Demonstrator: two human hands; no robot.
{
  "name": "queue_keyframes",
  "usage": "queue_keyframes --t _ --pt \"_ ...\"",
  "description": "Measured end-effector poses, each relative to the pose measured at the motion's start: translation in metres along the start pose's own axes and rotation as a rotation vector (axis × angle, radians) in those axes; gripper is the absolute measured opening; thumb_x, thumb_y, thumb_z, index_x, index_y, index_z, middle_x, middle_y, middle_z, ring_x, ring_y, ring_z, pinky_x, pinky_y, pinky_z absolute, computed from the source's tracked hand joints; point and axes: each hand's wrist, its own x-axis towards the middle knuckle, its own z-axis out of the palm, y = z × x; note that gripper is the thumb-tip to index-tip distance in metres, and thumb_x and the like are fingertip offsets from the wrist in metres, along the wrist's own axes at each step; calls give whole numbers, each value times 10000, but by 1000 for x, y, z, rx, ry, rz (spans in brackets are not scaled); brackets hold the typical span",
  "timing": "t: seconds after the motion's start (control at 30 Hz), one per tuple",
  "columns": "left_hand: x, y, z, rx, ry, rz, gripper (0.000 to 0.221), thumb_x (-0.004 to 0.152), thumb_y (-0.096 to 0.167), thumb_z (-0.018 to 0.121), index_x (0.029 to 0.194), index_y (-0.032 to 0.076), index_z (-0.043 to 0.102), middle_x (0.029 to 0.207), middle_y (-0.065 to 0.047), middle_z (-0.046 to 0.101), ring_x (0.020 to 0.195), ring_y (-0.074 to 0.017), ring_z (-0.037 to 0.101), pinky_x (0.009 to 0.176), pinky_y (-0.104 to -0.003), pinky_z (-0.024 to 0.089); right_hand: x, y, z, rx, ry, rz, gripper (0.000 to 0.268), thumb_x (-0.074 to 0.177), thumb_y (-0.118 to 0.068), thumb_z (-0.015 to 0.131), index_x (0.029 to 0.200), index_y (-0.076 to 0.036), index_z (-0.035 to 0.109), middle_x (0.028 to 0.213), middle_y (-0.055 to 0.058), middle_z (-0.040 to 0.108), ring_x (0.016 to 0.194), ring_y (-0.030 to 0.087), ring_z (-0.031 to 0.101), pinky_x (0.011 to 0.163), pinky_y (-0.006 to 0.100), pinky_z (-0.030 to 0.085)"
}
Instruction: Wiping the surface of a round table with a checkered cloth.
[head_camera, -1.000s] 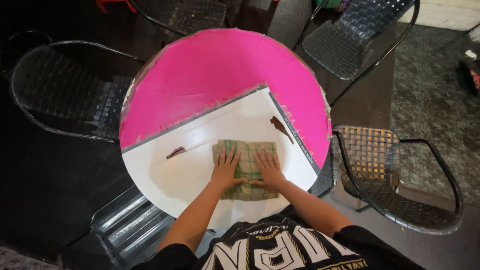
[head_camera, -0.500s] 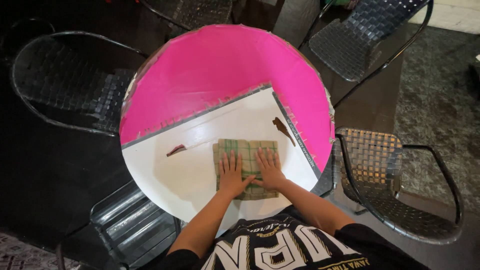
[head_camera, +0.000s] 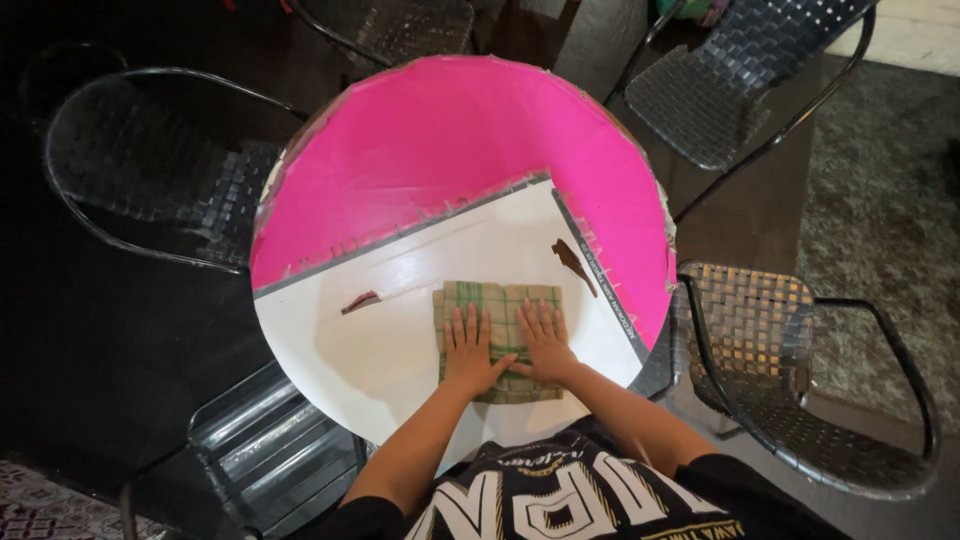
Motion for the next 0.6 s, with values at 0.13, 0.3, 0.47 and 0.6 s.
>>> queue_keyframes --t 0.13,0.3,0.47,0.6 --pt "-4 -1 3 12 -2 -5 1013 863 748 375 1538 76 29 1580 -217 -72 1426 -459 -110 1143 -585 -29 3 2 12 -31 14 3 1136 793 -687 575 1534 -87 -42 1602 124 -112 1450 407 -98 1166 569 -67" --pt "-20 0 8 63 22 -3 1006 864 731 395 1536 74 38 1583 -212 -47 1428 -463 -78 1143 -581 -22 -2 -2 20 -88 38 -45 1159 785 -725 556 1529 -59 -33 1595 164 -110 1442 436 -99 1160 583 -38" --pt "-58 -5 26 57 56 -11 1010 874 758 394 1548 104 22 1586 -195 -54 1429 -443 -88 1127 -568 -41 -39 -36 7 -109 -4 -95 1153 776 -695 586 1528 -46 0 1595 181 -65 1438 446 -90 1148 583 -59" --pt "-86 -22 78 486 508 32 1148 760 895 343 1532 102 40 1607 -171 -64 1461 -406 -75 1146 -512 -2 -66 -62 -14 -143 -226 -180 1043 885 -704 364 1512 -17 -108 1547 210 -239 1394 428 -251 1113 577 -148"
